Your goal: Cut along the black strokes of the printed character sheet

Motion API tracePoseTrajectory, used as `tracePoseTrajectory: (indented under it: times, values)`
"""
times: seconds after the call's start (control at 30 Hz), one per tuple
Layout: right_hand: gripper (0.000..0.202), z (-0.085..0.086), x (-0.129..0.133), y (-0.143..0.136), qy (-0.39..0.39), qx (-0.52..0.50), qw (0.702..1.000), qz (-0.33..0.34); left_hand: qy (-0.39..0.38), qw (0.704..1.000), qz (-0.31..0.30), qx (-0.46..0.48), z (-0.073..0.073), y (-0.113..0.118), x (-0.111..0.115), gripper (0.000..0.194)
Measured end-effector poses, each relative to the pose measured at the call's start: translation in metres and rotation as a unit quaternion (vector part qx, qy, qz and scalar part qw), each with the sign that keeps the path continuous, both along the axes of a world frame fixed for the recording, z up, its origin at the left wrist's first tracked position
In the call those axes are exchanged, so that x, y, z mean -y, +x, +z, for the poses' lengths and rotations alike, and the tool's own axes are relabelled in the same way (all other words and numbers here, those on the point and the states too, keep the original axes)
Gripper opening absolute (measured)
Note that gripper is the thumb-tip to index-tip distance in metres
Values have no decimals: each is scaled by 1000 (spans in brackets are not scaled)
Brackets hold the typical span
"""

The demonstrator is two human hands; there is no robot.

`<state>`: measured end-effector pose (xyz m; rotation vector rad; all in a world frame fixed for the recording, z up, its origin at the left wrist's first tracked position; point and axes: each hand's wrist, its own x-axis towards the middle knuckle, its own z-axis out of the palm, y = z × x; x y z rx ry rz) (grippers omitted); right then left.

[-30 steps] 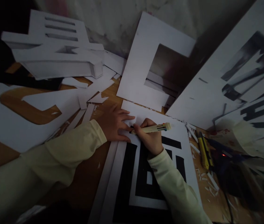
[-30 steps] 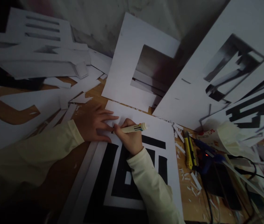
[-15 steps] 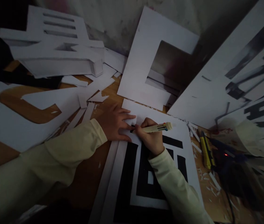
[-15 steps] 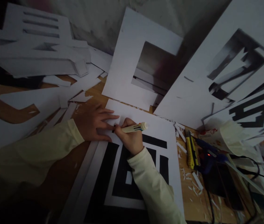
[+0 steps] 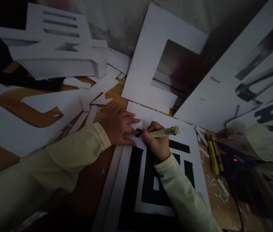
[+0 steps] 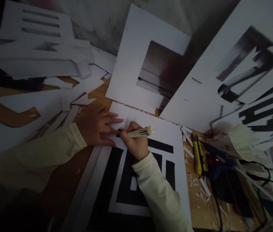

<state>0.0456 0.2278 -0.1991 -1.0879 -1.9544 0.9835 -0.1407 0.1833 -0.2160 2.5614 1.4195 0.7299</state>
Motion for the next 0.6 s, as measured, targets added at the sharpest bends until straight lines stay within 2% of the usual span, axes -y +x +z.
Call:
tracePoseTrajectory:
  times: [0.3,0.6]
  values:
    - [28,-4,0,3,-12,-18,1000,-4,1,1000,1,2,-2,0,-1,37]
    - [26,1,-1,4,4,-5,1000,-10,-3,1000,0,7,-2,-1,0,37]
